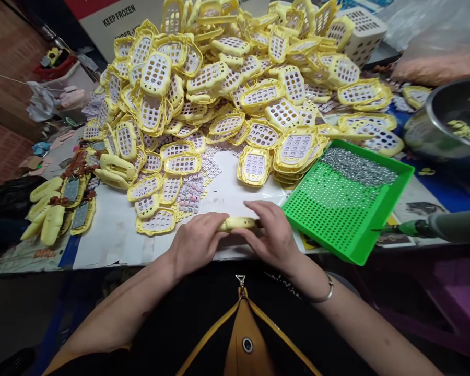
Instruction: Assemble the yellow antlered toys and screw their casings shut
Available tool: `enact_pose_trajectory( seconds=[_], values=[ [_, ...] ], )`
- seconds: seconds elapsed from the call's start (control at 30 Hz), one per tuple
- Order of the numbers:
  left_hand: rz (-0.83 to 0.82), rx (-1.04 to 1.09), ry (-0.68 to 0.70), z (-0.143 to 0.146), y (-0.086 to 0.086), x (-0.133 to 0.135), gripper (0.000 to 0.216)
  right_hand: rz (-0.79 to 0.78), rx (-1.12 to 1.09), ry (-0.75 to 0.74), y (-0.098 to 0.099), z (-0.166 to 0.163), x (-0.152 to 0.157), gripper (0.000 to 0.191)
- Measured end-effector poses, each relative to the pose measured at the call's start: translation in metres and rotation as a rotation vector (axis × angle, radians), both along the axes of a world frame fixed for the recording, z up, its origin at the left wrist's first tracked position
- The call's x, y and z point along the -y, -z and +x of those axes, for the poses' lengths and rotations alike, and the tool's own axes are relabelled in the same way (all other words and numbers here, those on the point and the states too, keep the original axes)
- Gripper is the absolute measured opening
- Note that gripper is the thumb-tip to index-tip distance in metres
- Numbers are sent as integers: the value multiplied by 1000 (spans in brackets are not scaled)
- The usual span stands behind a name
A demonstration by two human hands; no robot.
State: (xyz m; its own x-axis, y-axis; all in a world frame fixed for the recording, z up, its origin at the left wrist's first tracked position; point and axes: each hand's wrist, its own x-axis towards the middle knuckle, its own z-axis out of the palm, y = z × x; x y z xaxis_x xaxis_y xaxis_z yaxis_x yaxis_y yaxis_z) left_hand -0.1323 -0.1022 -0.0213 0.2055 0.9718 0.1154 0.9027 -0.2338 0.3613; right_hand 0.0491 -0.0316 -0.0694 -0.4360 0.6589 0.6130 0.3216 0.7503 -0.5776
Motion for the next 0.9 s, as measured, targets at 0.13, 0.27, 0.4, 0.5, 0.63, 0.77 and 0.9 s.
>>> enact_pose_trajectory(
  seconds=[0.13, 0.27, 0.4, 0.5, 0.63, 0.77, 0.9],
  values=[
    [182, -11, 64, 4, 6, 0, 30, 198, 232, -41, -13, -4, 4, 19],
    [228, 15, 28, 7, 12, -2, 29, 289, 279, 25, -16, -12, 8, 18],
    [149, 152, -10, -4, 18, 1, 27, 222, 265, -12, -14, -14, 5, 16],
    [91, 276, -90, -16, 22, 7, 29, 113, 254, -13, -13, -10, 2, 18],
    [122, 243, -95, -20, 24, 15, 28, 159, 328, 33, -12, -5, 4, 24],
    [154, 114, -25, -10, 23, 15, 31, 178, 369, 43, -12, -8, 7, 25],
    [270, 22, -21, -3, 24, 12, 29, 146, 268, 91, -7, -12, 12, 17]
  ],
)
